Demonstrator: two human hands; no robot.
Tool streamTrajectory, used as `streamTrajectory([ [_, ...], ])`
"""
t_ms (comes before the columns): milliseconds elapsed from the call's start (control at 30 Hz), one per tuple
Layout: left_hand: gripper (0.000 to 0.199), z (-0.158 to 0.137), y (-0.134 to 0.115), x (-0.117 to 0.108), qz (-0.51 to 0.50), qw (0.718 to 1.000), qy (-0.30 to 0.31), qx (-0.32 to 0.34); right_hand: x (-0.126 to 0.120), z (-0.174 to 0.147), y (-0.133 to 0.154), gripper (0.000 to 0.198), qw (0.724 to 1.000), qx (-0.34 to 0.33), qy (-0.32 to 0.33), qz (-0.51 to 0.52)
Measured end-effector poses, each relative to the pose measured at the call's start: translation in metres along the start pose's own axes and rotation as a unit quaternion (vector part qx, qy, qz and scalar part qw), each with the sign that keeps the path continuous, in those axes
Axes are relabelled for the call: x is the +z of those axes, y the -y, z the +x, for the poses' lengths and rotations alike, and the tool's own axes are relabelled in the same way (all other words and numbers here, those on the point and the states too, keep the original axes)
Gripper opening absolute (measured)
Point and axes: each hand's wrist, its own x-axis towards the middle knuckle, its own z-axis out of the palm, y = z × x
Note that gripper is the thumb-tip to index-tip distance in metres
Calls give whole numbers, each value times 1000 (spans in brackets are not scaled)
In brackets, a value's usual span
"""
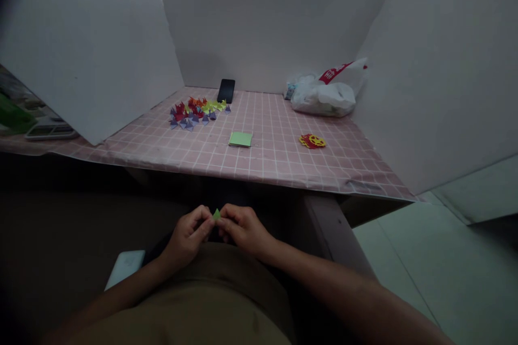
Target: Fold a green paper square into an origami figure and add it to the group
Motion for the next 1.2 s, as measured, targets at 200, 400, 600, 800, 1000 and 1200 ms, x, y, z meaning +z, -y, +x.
streamTrajectory([
  [200, 16, 3, -3, 3, -45, 998, -44, 3, -1, 0, 3, 21, 995, -73, -49, -50],
  [400, 11, 5, -4, 3, -51, 994, -94, -1, 0, 2, -3, 10, 990, -80, -98, -55],
  [600, 12, 5, -6, 3, -68, 994, -80, 4, -1, 1, -4, 9, 982, -101, -121, -103],
  [800, 19, 8, -17, 3, -77, 994, -82, -17, -2, 1, -7, 11, 953, -169, -134, -212],
  [1000, 21, 9, -24, 1, -128, 986, -59, -88, -5, 1, -8, 13, 940, -212, -126, -236],
  [1200, 18, 8, -21, 2, -220, 960, -46, -168, -5, 1, -7, 17, 938, -223, -109, -242],
])
